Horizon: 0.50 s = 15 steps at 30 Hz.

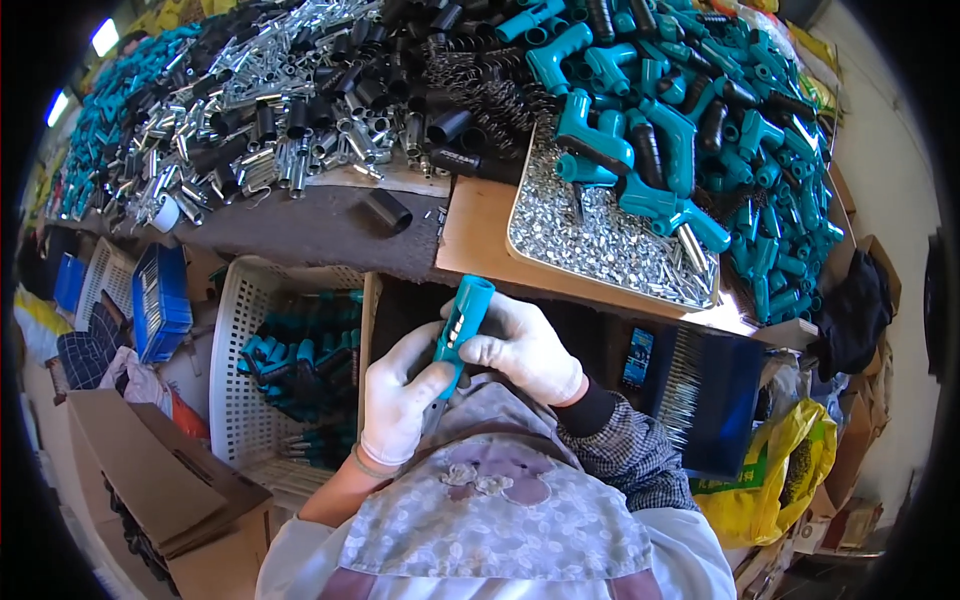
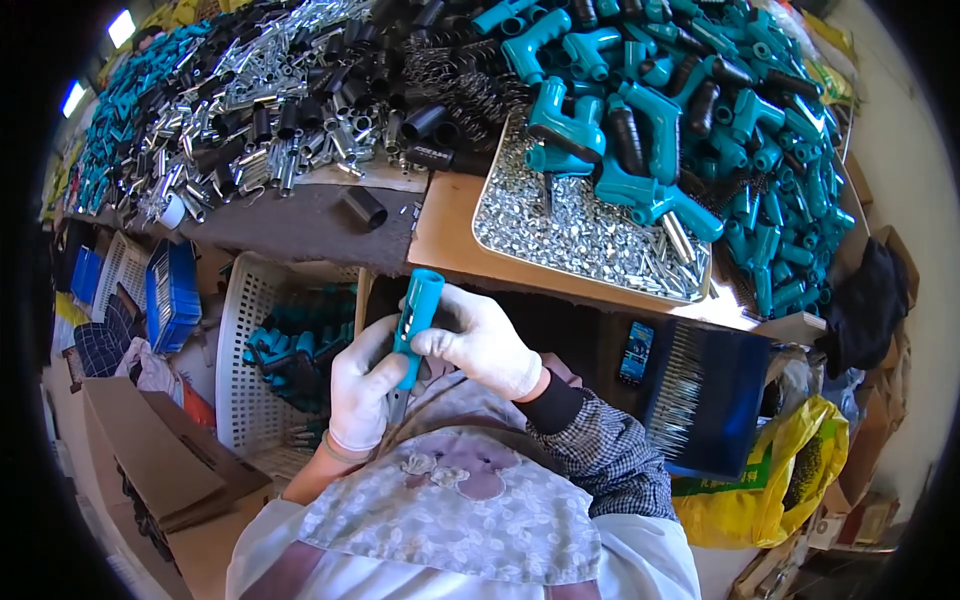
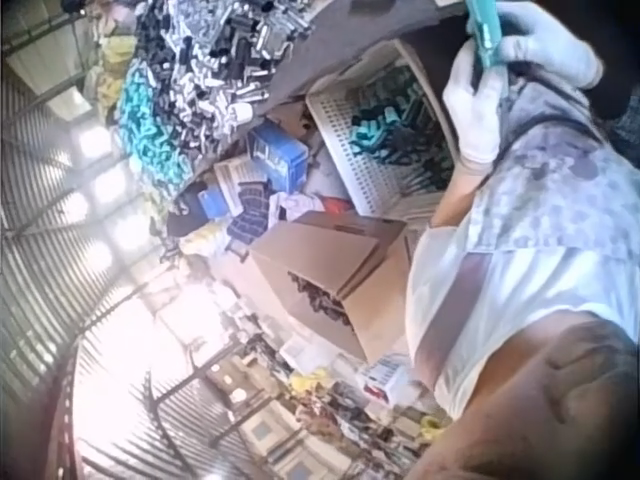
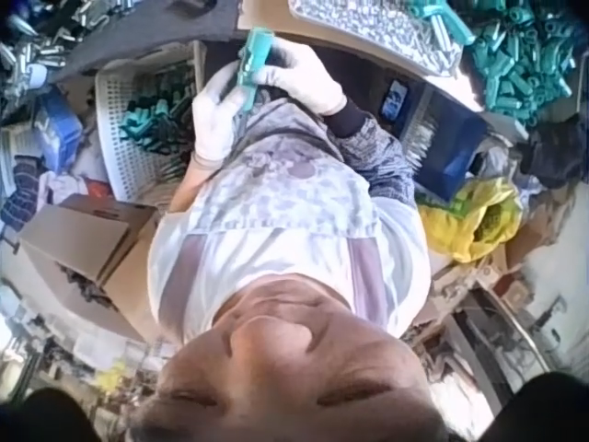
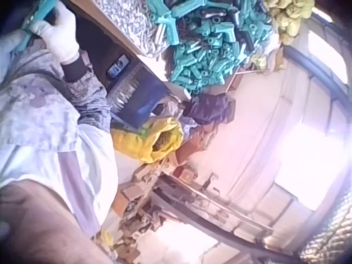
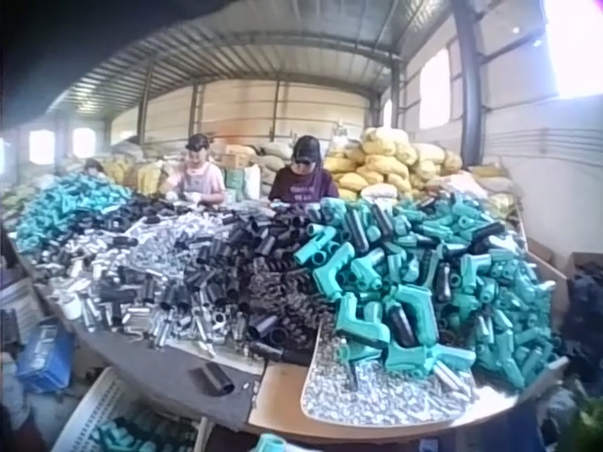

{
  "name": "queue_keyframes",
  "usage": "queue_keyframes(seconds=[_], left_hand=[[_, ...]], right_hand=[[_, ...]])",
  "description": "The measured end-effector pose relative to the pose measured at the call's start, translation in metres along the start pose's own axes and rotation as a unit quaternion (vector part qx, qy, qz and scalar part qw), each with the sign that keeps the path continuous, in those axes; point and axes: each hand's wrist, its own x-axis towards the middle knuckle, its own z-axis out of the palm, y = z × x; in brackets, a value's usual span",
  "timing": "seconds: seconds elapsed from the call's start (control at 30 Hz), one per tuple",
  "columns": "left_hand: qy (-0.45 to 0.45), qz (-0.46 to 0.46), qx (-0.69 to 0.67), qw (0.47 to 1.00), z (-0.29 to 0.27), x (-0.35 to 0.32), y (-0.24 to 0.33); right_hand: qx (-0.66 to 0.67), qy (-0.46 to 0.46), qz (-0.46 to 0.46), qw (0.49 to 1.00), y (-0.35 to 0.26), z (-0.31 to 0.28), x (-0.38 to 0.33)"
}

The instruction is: Assembling industrial hand tools by inserting metal springs and components into teal plastic handles.

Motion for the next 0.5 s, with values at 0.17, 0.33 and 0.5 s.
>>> queue_keyframes(seconds=[0.17,0.33,0.5], left_hand=[[0.021,0.007,-0.091,0.996,-0.006,-0.004,0.002],[0.059,0.012,-0.114,0.992,-0.030,0.002,-0.002],[0.136,-0.058,-0.295,0.944,-0.053,0.004,-0.007]], right_hand=[[-0.093,-0.044,-0.026,0.994,-0.004,0.017,0.024],[-0.184,-0.030,-0.061,0.981,-0.006,0.046,0.058],[-0.591,0.144,-0.279,0.743,-0.026,0.030,0.140]])
